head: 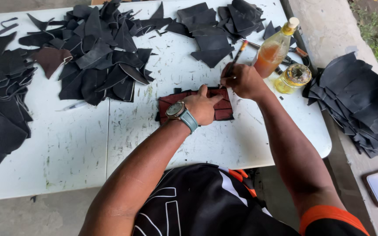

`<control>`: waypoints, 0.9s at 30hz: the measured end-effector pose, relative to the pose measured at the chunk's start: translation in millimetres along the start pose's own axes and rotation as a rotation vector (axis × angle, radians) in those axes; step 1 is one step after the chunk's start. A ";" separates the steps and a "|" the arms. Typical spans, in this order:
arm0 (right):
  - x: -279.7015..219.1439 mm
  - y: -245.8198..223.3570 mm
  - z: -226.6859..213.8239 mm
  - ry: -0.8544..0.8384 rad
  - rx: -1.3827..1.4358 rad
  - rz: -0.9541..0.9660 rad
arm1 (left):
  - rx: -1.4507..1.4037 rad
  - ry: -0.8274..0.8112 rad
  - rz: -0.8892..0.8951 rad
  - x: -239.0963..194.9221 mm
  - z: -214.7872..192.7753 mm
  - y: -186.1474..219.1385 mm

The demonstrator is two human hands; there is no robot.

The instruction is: The person aligns a stack of black leather pieces on a red template and uses a pencil to mark lines on the top piece. They repeat this process by picking up new pieces from a pile, aligning them, and marking them.

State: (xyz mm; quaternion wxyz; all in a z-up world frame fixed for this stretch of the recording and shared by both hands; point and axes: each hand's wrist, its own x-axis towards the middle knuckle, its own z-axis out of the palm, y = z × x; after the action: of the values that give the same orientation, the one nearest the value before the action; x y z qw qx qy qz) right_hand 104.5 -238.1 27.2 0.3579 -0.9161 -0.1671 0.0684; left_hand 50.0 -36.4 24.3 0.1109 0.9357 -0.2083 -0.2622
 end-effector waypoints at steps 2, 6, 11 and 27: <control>2.8 -2.3 -2.6 -0.022 -0.038 -0.002 | 0.018 -0.067 -0.051 -0.6 -3.6 -1.3; -1.6 -3.7 -1.4 0.046 -0.069 -0.039 | 0.036 -0.027 -0.047 -6.1 -4.8 0.9; -17.2 1.6 -4.4 0.104 0.251 0.098 | 0.011 0.025 0.017 -4.4 -3.1 2.5; -30.6 -10.3 2.2 0.200 -0.004 -0.078 | 0.093 -0.055 0.038 18.3 1.9 0.7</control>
State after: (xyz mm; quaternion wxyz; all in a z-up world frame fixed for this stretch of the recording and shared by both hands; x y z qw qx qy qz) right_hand 72.6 -240.5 32.7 0.3732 -0.9120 -0.1661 -0.0378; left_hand 62.9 -45.4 14.8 0.0664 0.9282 -0.2410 -0.2756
